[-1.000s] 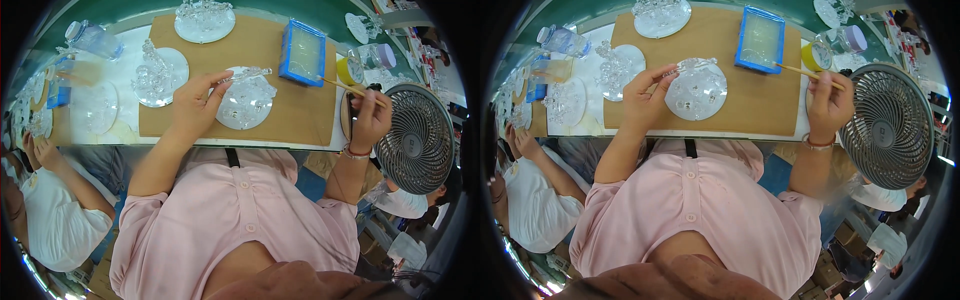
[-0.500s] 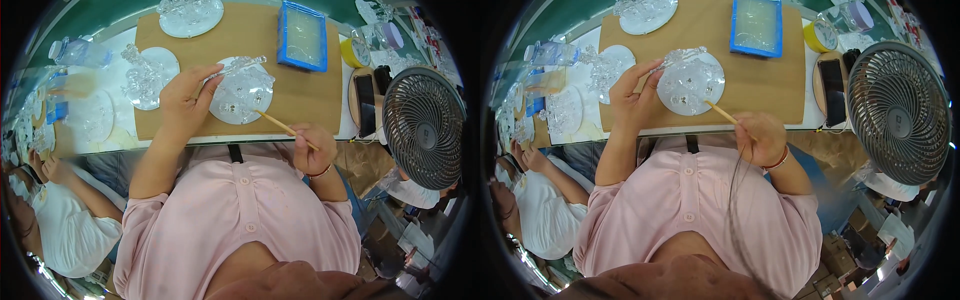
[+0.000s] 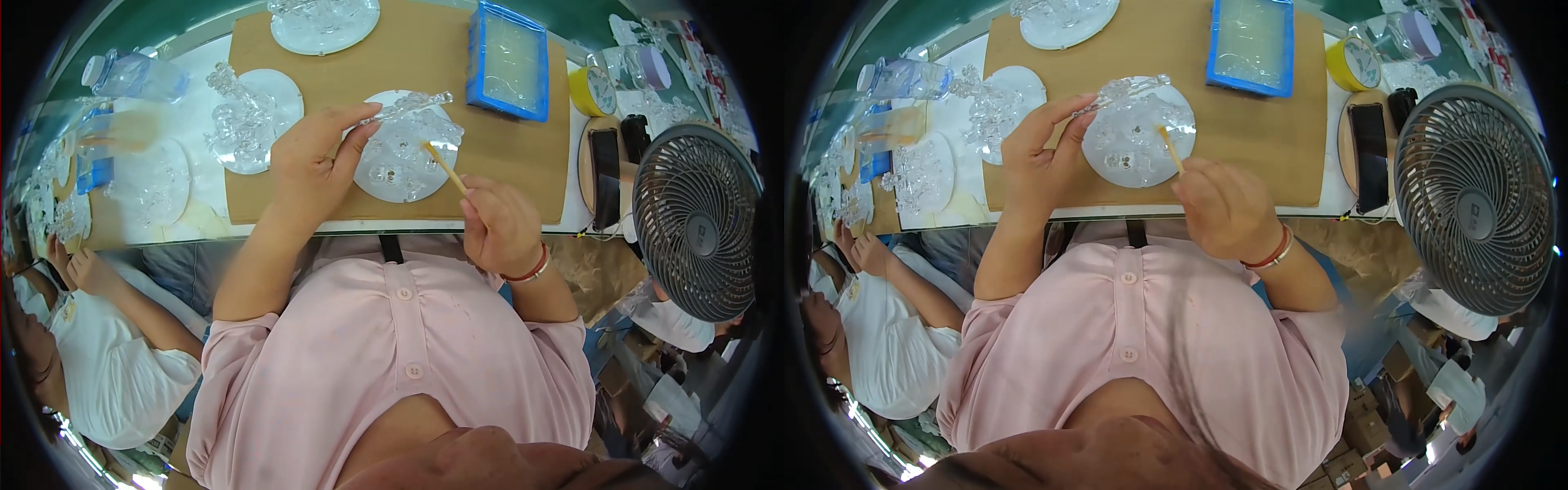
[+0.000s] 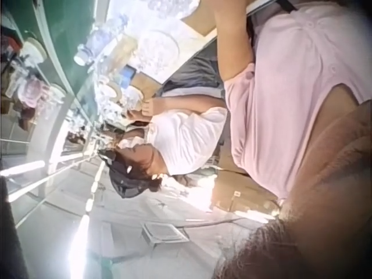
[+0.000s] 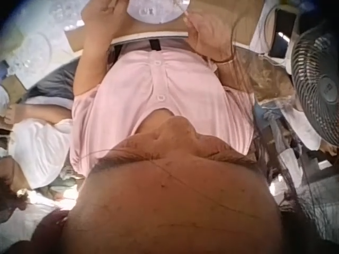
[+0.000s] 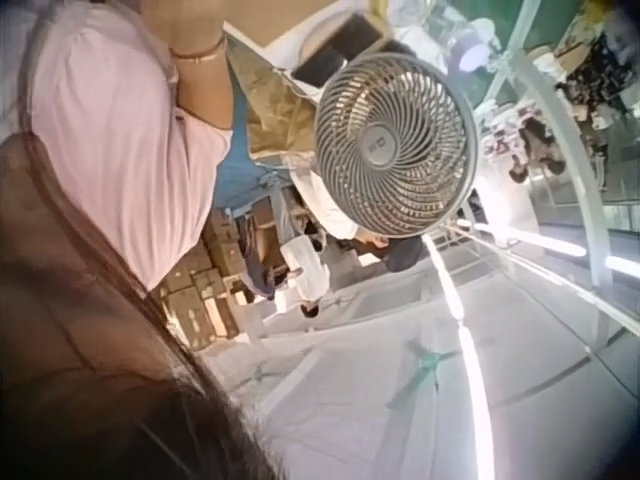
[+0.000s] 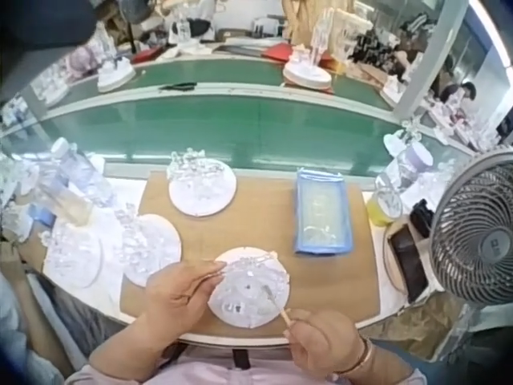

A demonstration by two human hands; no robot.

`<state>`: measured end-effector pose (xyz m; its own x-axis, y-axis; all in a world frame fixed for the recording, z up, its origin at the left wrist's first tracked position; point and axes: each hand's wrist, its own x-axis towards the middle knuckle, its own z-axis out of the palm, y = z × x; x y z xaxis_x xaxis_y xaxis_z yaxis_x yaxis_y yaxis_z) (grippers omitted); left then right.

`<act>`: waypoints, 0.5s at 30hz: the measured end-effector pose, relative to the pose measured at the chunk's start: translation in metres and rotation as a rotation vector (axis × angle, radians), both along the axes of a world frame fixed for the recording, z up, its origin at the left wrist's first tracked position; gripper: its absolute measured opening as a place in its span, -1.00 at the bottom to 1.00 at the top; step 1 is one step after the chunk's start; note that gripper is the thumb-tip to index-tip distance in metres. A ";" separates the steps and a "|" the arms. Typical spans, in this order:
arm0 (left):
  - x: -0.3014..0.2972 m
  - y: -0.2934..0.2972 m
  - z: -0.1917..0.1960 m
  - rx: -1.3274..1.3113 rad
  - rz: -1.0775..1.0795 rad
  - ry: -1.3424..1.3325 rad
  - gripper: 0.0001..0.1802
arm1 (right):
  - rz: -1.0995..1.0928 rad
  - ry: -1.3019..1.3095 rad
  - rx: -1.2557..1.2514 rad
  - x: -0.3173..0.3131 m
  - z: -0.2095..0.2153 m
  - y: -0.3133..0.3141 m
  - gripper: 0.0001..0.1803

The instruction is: Applying glue to decorative crystal components with a brush on an assembly line.

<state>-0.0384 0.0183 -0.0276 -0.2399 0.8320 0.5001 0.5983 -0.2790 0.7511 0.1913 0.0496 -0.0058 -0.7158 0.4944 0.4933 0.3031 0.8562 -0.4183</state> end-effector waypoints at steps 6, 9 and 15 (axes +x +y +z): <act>0.001 -0.004 0.005 -0.117 -0.001 0.008 -0.80 | 0.058 -0.060 -0.081 0.004 0.010 -0.001 -0.74; 0.000 -0.003 0.003 -0.096 -0.020 -0.020 -0.81 | 0.087 -0.061 -0.110 0.004 0.013 -0.001 -0.71; -0.002 -0.002 0.004 -0.091 -0.028 -0.018 -0.80 | 0.066 -0.082 -0.227 0.008 0.014 -0.003 -0.79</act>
